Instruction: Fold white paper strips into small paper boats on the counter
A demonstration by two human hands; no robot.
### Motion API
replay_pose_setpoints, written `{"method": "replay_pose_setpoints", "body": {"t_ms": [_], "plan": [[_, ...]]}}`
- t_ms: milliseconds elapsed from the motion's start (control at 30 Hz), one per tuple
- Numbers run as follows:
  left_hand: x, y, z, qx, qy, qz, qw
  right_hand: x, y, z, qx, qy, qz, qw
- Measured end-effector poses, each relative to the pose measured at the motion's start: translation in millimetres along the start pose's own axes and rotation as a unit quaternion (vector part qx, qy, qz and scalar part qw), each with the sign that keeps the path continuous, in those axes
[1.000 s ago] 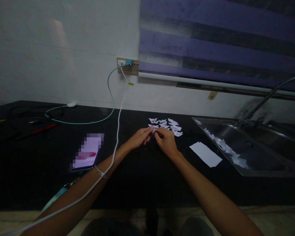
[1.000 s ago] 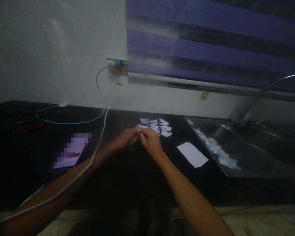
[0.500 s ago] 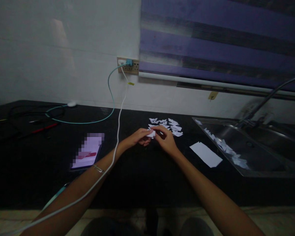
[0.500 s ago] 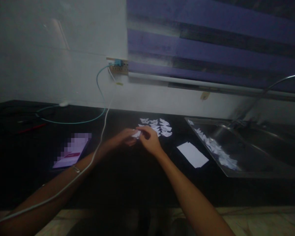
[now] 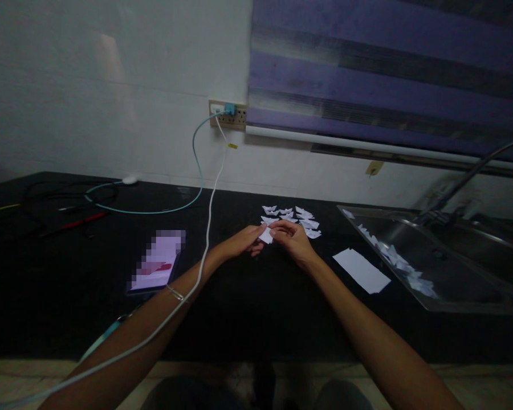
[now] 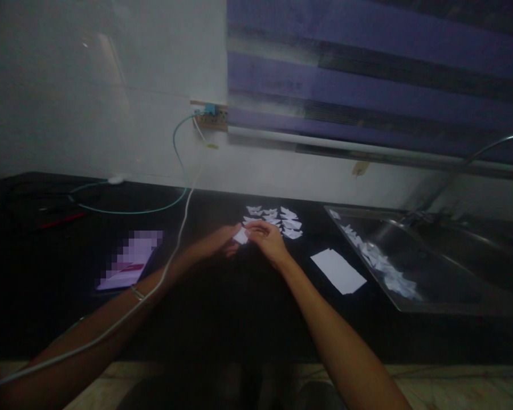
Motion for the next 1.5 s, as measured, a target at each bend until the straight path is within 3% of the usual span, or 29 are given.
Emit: {"method": "replay_pose_setpoints", "body": {"t_ms": [200,367,600,900,1067,1267,1500], "plan": [[-11.1,-4.9,11.8,0.007,0.127,0.063,0.990,6.2,-1.1,-11.8,-0.035,-0.038,-0.024,0.998],[-24.9,-8.1,11.9,0.025,0.069,0.135,0.988,15.4,-2.2,-17.9,-0.051,-0.054,-0.071,0.995],[-36.2,-13.7,13.4,0.078,-0.056,0.166,0.981,-3.6,-2.5,-18.5,-0.052,-0.065,0.016,0.996],[-39.5,-19.7,13.9,0.034,0.020,0.224,0.974,-10.2,-5.3,-25.3,-0.067,-0.094,0.059,0.992],[-41.2,-18.6,16.1,0.053,0.067,0.239,0.967,-7.6,-6.3,-30.3,-0.083,-0.133,0.059,0.986],[-40.3,-17.7,28.8,0.126,0.107,0.236,0.958,0.9,-6.9,-33.8,-0.112,-0.165,0.021,0.980],[-31.7,-16.4,35.2,0.124,0.145,0.223,0.956,-4.5,-7.5,-36.6,-0.146,-0.200,0.033,0.968]]}}
Point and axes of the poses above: each hand's wrist, its own y-axis towards the middle knuckle, its own x-axis out of the palm, z = x × y, the point moved 9 cm from there along y, towards the middle knuckle, and after that the axes turned 15 degrees about -z, right-handed, at the moved point
